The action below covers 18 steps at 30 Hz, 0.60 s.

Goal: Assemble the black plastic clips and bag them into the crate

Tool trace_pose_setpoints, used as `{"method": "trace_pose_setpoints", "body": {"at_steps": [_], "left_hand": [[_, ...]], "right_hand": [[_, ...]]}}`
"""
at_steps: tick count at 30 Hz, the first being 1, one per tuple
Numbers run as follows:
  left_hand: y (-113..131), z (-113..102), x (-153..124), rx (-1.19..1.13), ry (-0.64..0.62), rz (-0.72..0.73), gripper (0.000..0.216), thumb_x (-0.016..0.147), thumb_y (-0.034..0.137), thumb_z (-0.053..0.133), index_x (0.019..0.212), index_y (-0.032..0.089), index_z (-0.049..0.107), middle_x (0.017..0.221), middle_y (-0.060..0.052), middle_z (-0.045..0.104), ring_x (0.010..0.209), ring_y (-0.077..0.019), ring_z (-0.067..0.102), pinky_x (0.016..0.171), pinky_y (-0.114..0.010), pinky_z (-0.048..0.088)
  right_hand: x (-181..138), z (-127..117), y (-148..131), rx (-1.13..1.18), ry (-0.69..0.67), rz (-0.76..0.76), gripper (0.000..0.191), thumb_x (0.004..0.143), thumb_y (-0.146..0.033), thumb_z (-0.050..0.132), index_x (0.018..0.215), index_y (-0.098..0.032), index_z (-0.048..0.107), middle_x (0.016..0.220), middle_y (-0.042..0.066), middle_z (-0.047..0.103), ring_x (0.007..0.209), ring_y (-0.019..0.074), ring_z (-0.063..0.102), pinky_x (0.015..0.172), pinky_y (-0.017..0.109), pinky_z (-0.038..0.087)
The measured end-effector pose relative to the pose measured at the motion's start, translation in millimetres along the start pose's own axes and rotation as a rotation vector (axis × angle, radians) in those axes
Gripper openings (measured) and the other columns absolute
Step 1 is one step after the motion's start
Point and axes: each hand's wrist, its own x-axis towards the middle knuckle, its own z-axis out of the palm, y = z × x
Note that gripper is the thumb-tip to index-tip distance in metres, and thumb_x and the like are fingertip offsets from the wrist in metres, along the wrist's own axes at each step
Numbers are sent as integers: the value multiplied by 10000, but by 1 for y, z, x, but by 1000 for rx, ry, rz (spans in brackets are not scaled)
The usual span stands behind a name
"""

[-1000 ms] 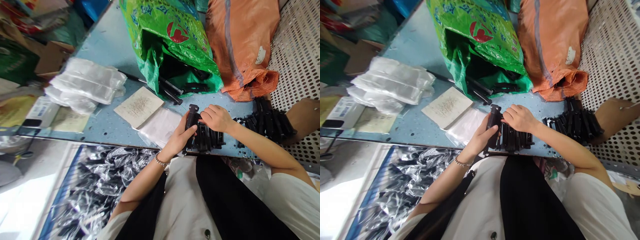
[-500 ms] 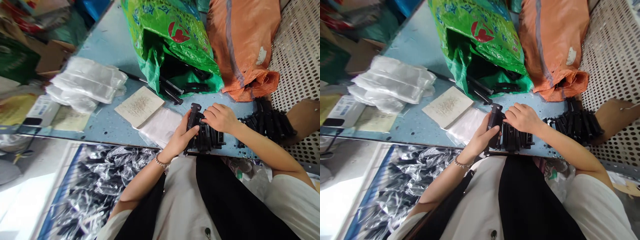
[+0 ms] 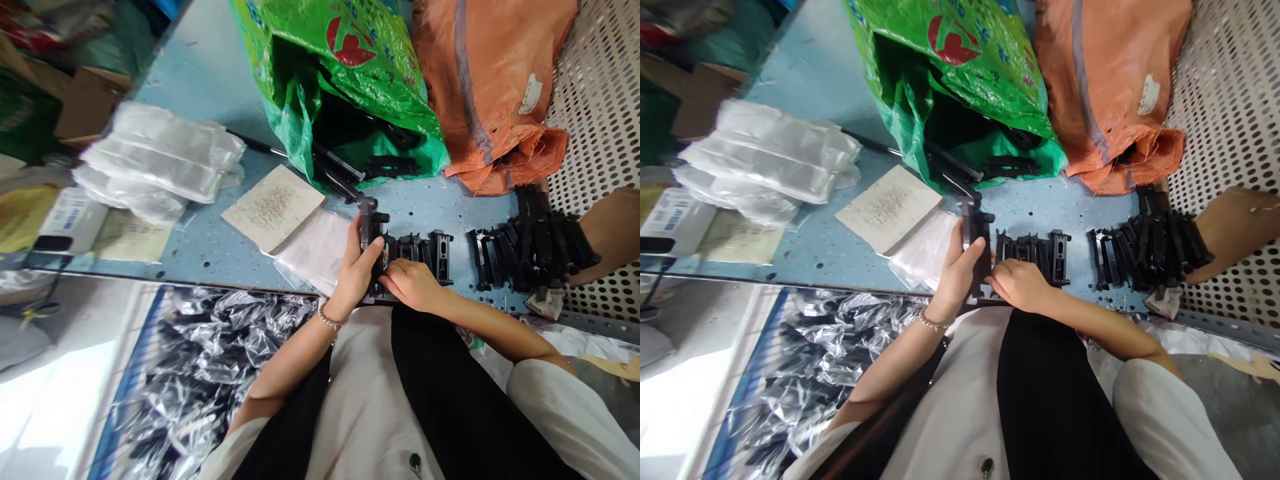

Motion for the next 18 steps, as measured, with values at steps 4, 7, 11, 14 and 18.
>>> {"method": "trace_pose_setpoints", "body": {"at_steps": [4, 7, 11, 14, 18], "left_hand": [[-24, -11, -2, 42, 31, -8, 726, 897, 488, 707, 1516, 280, 389, 995, -16, 668, 814, -150, 675, 772, -281, 587], [-47, -20, 2, 46, -21, -192, 743, 867, 572, 719, 1476, 251, 439, 880, 0, 680, 717, -158, 671, 642, -273, 572], [-73, -8, 19, -97, 75, -326, 695, 866, 712, 634, 1345, 215, 560, 830, -37, 724, 759, -227, 730, 655, -329, 601], [-78, 3, 29, -223, 107, -314, 625, 881, 708, 610, 1229, 190, 648, 923, -90, 763, 928, -276, 753, 784, -372, 629], [-66, 6, 17, -331, 82, -335, 655, 904, 711, 556, 1186, 135, 686, 1021, -134, 774, 1027, -312, 742, 865, -418, 630]], "right_hand": [[-24, 5, 11, 80, 32, 238, 347, 1079, -414, 423, 895, -210, 634, 828, 56, 678, 787, 201, 634, 716, 321, 481], [-47, 5, 41, -118, 209, 474, 345, 1039, -452, 491, 1179, -174, 641, 1131, 176, 672, 1031, 315, 646, 851, 462, 534], [-55, 14, 82, -168, 249, 568, 527, 1030, -323, 437, 1520, -128, 424, 1527, 247, 424, 1373, 381, 495, 1055, 575, 494], [-46, 4, 84, -149, 260, 542, 507, 1017, -289, 441, 1502, -148, 473, 1527, 216, 456, 1451, 387, 402, 1172, 612, 381], [-37, -11, 40, 109, 312, 503, 376, 1022, -386, 488, 1328, -214, 623, 1294, 165, 639, 1233, 337, 597, 1070, 541, 485]]}}
